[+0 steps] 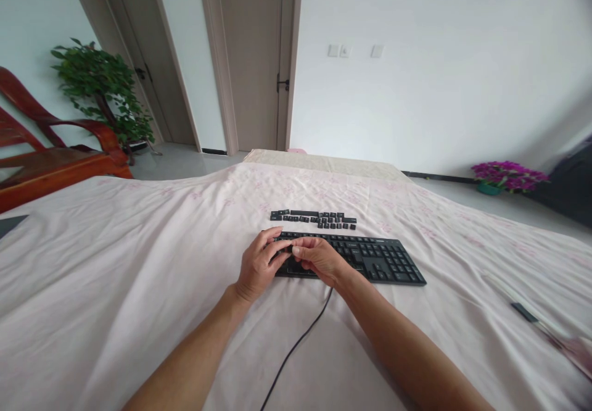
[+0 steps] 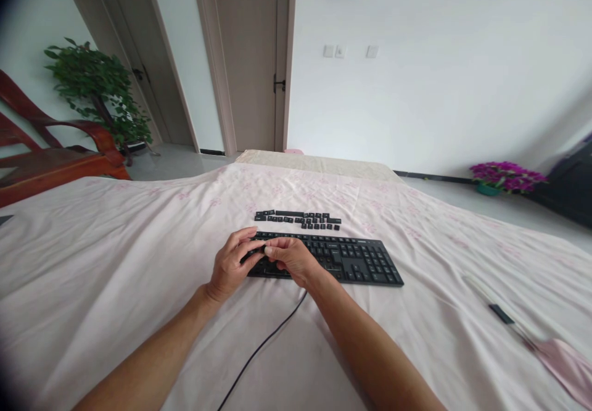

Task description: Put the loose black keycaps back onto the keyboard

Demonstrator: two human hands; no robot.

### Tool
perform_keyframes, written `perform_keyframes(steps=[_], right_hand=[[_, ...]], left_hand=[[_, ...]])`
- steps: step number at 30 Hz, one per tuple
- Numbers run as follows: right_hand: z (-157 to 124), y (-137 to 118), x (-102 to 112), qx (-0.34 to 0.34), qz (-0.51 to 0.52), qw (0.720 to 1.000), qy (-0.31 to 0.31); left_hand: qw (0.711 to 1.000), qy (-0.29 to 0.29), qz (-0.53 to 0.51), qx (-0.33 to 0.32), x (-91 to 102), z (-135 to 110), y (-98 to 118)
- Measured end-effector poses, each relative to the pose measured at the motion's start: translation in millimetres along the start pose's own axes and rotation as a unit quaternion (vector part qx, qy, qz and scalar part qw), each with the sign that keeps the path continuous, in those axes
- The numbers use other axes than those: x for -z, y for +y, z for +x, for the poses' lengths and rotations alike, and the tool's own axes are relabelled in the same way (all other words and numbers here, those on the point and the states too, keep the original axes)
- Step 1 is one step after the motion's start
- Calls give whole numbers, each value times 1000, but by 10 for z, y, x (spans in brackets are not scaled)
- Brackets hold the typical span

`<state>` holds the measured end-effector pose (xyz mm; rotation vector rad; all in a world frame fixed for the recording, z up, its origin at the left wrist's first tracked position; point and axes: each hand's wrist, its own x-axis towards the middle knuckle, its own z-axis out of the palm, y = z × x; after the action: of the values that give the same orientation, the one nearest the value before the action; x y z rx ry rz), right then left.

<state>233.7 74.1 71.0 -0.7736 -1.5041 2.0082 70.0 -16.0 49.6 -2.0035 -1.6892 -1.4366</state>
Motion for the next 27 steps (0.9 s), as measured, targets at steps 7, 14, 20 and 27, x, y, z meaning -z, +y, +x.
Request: perform_keyframes(steps=[7,14,20,27], right_hand=[[-51,-76,418,63,-281,947,145],[-198,-84,407,100,-615,771,135],[-170,-65,318,121,-669,726,101],[-160,-139,288,115,-693,706,92]], left_hand=[[994,16,35,103,-10,-12,-310],[987,-25,36,157,-113,-90,-532],[985,-39,29,164,-108,-89,-518],[985,-39,29,165,-118,-94,-548]])
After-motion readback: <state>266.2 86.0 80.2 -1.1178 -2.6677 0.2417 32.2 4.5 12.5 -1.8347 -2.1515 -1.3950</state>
